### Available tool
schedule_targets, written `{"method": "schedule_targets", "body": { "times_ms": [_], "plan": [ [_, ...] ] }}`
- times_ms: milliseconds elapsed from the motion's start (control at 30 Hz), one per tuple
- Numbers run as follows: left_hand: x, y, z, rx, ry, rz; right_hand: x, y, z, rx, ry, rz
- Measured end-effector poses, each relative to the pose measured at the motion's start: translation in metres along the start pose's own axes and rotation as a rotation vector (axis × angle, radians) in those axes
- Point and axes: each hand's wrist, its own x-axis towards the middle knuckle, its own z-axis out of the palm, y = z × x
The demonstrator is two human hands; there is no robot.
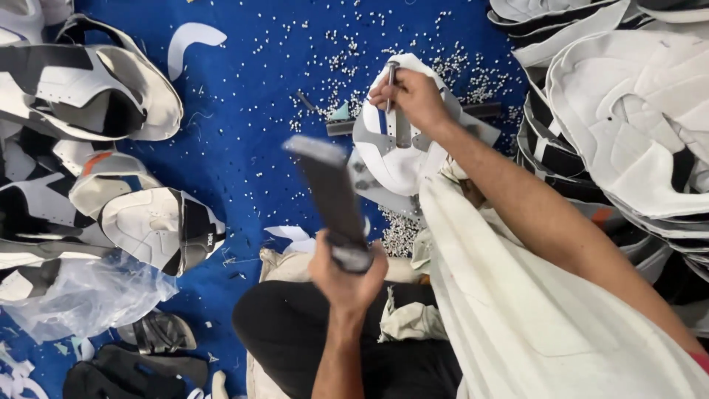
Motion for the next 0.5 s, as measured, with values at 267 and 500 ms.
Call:
{"method": "schedule_targets", "body": {
  "times_ms": [267,500],
  "plan": [
    [0.005,-0.102,0.047,-0.012,-0.008,0.123,-0.035,-0.029,0.012,-0.603,-0.052,-0.427],
    [-0.004,-0.026,0.008,0.045,0.021,-0.09,0.01,-0.024,0.003,-0.126,0.037,-0.01]
  ]
}}
